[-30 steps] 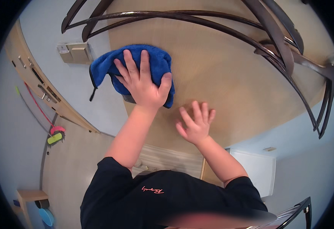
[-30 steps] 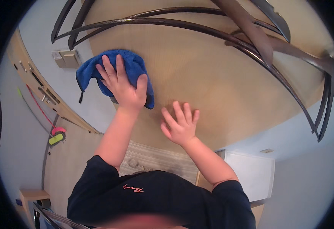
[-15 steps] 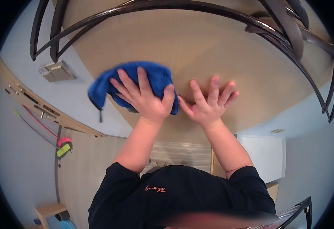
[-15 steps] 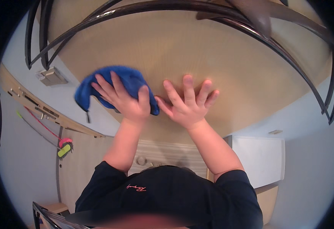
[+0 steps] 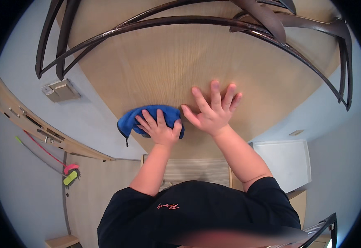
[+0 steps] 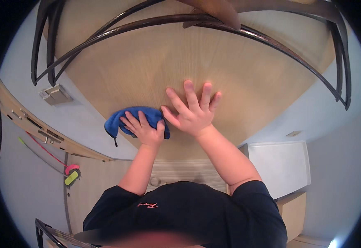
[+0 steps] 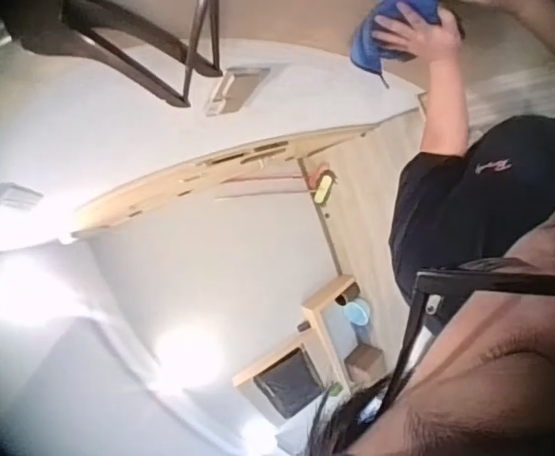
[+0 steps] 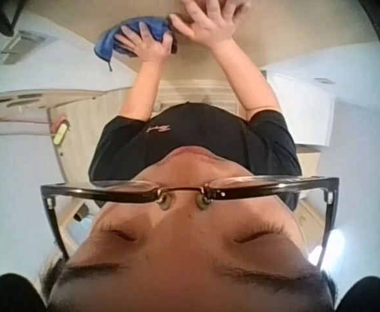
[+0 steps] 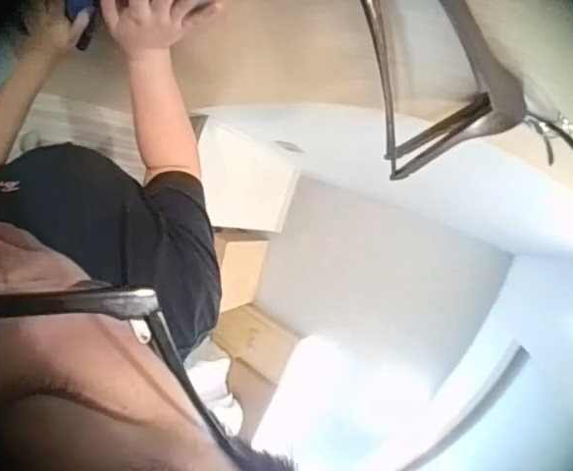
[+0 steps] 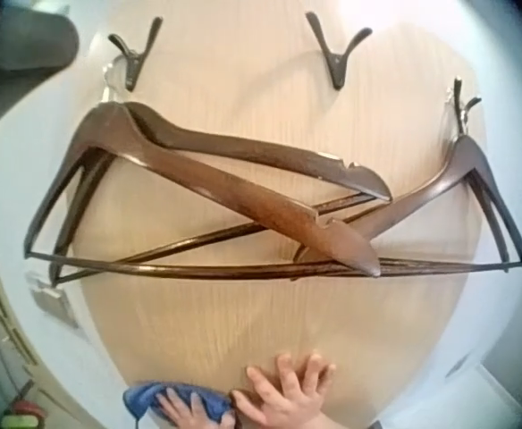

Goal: Cleaning various furniture surfaces including a nightstand, a white countertop, and a wooden panel using a blue cleaning cloth.

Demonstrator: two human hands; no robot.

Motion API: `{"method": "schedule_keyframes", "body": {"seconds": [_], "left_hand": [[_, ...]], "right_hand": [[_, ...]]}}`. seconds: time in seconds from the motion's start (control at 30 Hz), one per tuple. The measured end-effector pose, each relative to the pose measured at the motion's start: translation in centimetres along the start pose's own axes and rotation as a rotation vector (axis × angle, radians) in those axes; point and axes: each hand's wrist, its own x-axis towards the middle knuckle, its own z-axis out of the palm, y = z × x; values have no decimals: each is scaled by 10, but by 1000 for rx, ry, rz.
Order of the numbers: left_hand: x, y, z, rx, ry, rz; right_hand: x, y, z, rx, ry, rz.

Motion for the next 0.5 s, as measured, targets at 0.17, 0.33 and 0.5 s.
{"method": "schedule_keyframes", "body": {"seconds": [0.17, 0.33, 0.5], "left_hand": [[93, 24, -18, -72, 53, -55], [139, 47, -18, -49, 90, 34], [43, 36, 9, 58, 47, 135]], "right_hand": [[-6, 10, -19, 66, -191, 48], [-27, 40, -26, 46, -114, 193], [-35, 44, -13, -72, 0, 117]]}}
